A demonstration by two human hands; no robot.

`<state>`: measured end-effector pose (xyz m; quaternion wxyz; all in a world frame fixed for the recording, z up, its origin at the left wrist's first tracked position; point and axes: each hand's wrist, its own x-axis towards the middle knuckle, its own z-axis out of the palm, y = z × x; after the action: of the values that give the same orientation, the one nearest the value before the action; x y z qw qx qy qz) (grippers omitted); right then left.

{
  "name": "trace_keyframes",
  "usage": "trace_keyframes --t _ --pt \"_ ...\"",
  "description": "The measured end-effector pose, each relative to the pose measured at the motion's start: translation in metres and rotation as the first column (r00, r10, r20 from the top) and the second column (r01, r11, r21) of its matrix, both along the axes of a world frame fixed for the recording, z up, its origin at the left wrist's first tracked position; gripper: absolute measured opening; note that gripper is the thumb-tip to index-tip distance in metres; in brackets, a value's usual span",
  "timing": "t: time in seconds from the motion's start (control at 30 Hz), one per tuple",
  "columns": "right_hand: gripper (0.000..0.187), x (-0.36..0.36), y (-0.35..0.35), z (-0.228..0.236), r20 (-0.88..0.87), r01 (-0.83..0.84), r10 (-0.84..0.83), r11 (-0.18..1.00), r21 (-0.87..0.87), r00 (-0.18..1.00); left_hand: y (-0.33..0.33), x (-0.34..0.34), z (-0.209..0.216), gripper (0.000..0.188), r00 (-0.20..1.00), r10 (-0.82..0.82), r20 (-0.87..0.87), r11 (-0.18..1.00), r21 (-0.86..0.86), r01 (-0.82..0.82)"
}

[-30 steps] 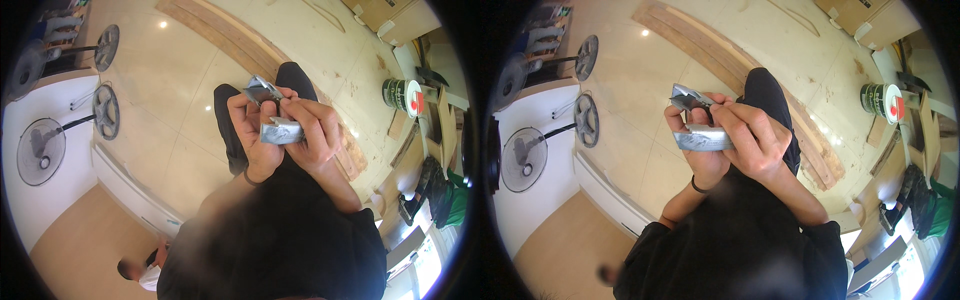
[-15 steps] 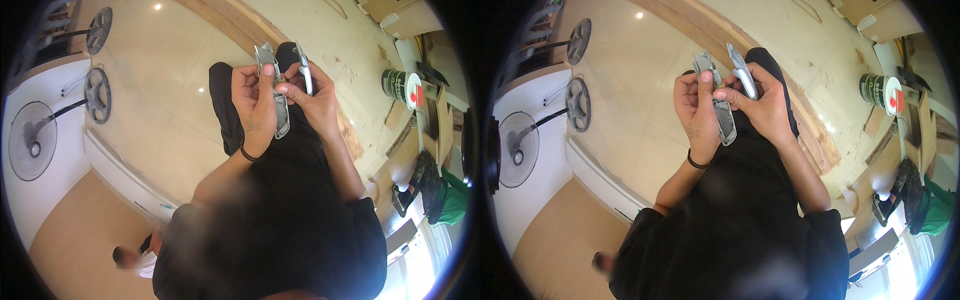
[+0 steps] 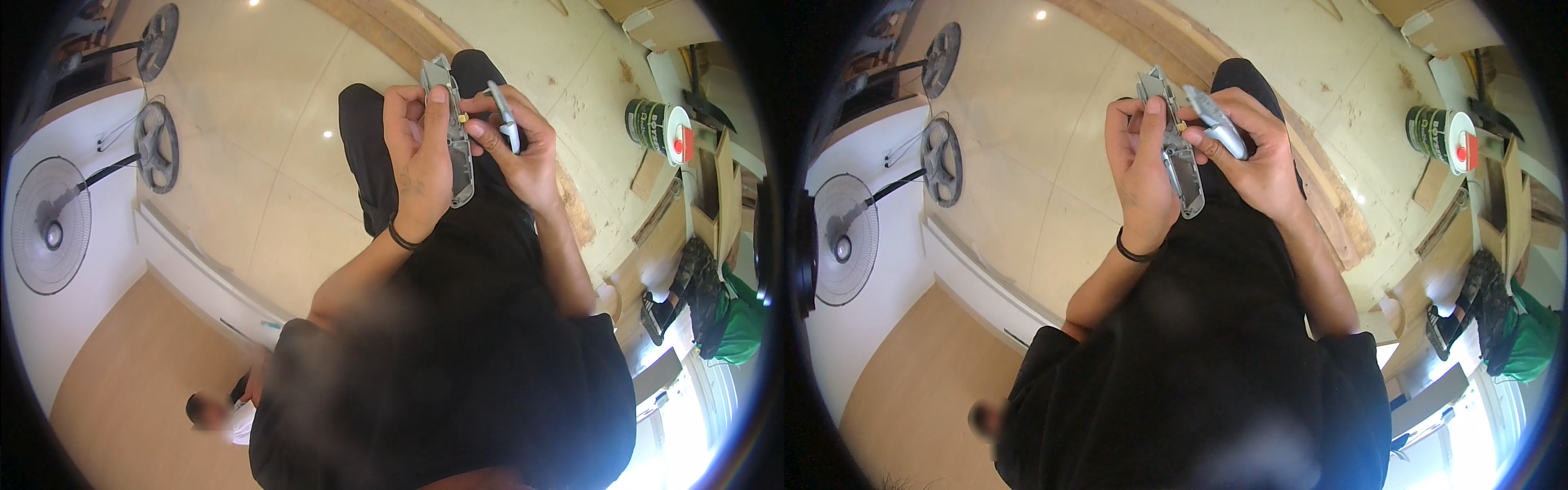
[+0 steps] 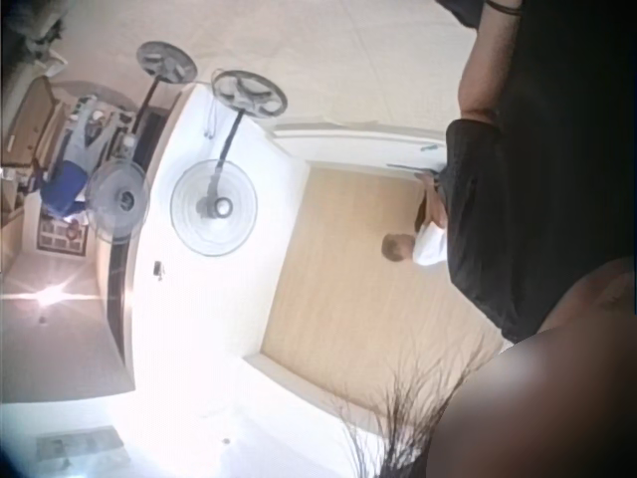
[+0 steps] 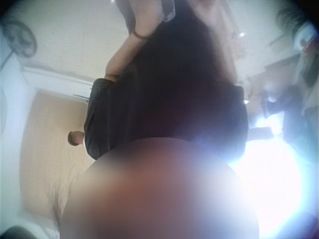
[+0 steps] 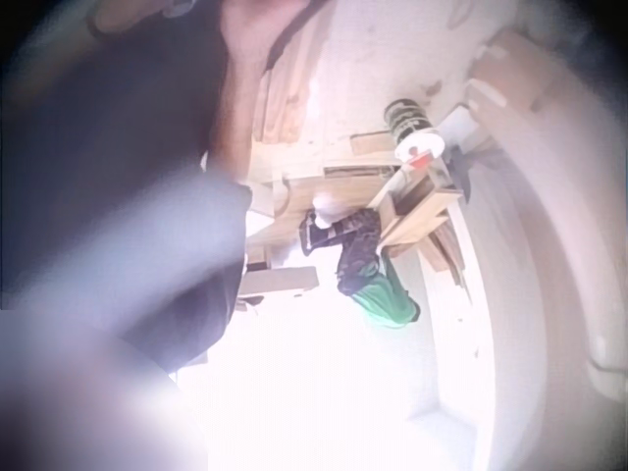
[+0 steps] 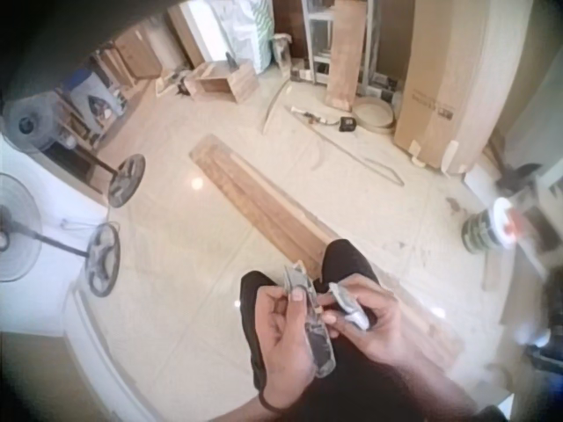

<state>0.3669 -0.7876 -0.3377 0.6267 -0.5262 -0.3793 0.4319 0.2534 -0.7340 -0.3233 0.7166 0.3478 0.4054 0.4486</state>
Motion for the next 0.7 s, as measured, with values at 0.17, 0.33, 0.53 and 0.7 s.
trace_keyframes --t 0.17,0.33,0.53,0.7 --pt "0.027 0.015 -0.002 -0.003 0.285 -0.102 0.085 0.994 0.046 0.955 0.0 -0.004 0.009 0.014 0.994 -0.048 0.1 0.983 -0.173 0.065" --pt "0.028 0.021 -0.005 -0.002 0.29 -0.217 0.178 0.97 0.11 0.94 -0.003 -0.011 0.012 0.013 0.987 -0.076 0.138 0.944 -0.308 0.116" --pt "0.027 0.013 -0.021 0.005 0.33 -0.215 0.187 0.976 0.049 0.925 -0.011 -0.02 0.013 0.019 0.982 -0.103 0.159 0.94 -0.307 0.148" --pt "0.026 0.01 -0.031 0.014 0.29 -0.199 0.175 0.978 0.056 0.941 -0.02 -0.025 0.019 0.016 0.968 -0.13 0.213 0.944 -0.273 0.186"
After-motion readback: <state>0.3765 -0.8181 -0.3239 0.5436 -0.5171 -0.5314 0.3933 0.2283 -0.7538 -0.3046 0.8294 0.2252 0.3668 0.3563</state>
